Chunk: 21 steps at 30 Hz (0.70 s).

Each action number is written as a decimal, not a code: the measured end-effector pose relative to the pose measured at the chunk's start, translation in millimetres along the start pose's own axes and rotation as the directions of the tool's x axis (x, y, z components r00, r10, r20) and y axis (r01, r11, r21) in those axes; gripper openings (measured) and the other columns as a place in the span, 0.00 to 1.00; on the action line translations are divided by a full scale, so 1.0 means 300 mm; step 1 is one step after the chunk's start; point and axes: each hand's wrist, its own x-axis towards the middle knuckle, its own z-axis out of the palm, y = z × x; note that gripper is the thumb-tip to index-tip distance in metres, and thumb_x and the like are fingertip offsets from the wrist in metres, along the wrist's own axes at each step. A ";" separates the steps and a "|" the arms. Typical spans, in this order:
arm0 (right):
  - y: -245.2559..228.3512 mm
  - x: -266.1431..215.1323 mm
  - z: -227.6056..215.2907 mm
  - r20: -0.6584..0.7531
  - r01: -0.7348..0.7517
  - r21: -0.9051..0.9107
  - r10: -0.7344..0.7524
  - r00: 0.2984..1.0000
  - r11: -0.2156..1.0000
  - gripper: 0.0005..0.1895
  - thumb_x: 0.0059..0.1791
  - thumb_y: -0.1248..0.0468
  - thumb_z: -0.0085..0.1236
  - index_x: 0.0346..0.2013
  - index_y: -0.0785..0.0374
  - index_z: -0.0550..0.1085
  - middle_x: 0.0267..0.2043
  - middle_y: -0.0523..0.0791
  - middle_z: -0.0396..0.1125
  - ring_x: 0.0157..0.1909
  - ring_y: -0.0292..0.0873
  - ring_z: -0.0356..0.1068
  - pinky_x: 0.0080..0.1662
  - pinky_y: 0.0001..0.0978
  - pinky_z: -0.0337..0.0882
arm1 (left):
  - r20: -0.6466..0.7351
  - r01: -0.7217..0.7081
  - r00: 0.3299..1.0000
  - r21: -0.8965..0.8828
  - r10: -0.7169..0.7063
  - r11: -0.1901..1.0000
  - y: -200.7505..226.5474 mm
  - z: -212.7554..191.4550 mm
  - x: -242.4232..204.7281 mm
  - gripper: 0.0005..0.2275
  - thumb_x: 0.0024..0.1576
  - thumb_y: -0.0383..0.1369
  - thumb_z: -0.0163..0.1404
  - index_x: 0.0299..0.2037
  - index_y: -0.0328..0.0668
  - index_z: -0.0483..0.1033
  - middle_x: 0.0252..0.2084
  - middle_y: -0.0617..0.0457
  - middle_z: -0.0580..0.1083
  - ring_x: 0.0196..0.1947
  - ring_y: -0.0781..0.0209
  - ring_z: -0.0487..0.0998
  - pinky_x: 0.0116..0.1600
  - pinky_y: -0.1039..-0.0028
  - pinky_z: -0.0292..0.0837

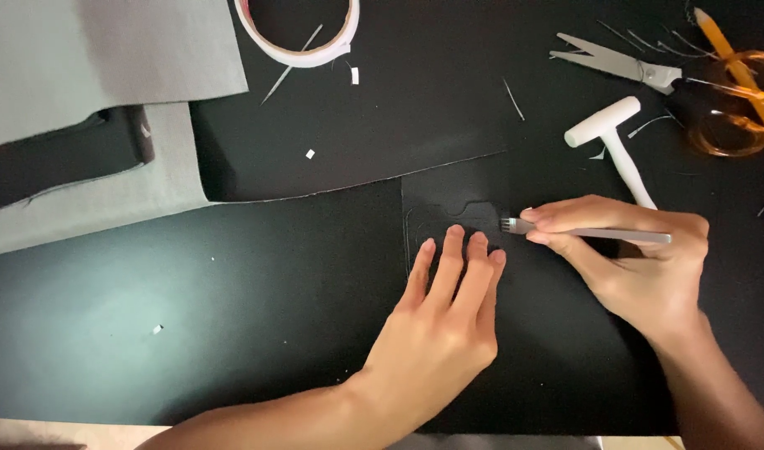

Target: Punching stitching holes in leather using a prong punch and mallet, followed by hand-stitching the pieces together.

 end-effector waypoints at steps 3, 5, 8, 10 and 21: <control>0.000 -0.002 0.000 -0.008 0.013 -0.008 -0.013 1.000 1.000 0.04 0.46 0.79 0.67 0.33 0.76 0.78 0.40 0.55 0.76 0.44 0.49 0.80 0.48 0.29 0.79 | 0.018 -0.022 1.000 0.034 0.021 0.999 -0.004 -0.007 0.000 0.15 0.60 0.21 0.55 0.57 0.34 0.80 0.59 0.38 0.73 0.61 0.39 0.75 0.65 0.55 0.76; 0.000 -0.001 -0.004 -0.001 0.019 -0.011 -0.019 1.000 1.000 0.04 0.46 0.78 0.67 0.33 0.75 0.79 0.40 0.55 0.76 0.44 0.48 0.80 0.48 0.28 0.80 | 0.017 -0.020 1.000 0.031 0.020 0.999 -0.003 -0.009 0.001 0.15 0.61 0.21 0.54 0.57 0.34 0.80 0.59 0.38 0.73 0.61 0.39 0.75 0.65 0.55 0.76; -0.001 -0.002 -0.003 0.004 0.011 -0.009 -0.011 1.000 1.000 0.03 0.46 0.77 0.66 0.33 0.75 0.79 0.40 0.55 0.76 0.44 0.48 0.80 0.48 0.27 0.79 | 0.015 -0.021 1.000 0.030 0.020 0.999 -0.004 -0.008 0.000 0.14 0.61 0.21 0.53 0.58 0.33 0.80 0.59 0.37 0.72 0.61 0.38 0.75 0.65 0.54 0.75; -0.005 -0.003 -0.001 0.002 -0.004 -0.005 0.004 1.000 1.000 0.03 0.46 0.77 0.66 0.33 0.75 0.79 0.41 0.55 0.76 0.44 0.47 0.80 0.48 0.27 0.79 | 0.014 -0.023 1.000 0.031 0.023 0.999 -0.004 -0.007 0.000 0.14 0.62 0.21 0.51 0.58 0.32 0.79 0.59 0.36 0.72 0.61 0.37 0.74 0.65 0.54 0.75; -0.015 -0.008 0.010 -0.027 -0.006 -0.019 0.006 1.000 1.000 0.04 0.47 0.79 0.66 0.33 0.74 0.79 0.39 0.54 0.76 0.44 0.47 0.80 0.51 0.30 0.79 | 0.012 -0.017 1.000 0.038 0.017 0.999 -0.001 -0.011 0.003 0.14 0.62 0.22 0.51 0.57 0.32 0.79 0.59 0.36 0.72 0.61 0.38 0.75 0.65 0.54 0.76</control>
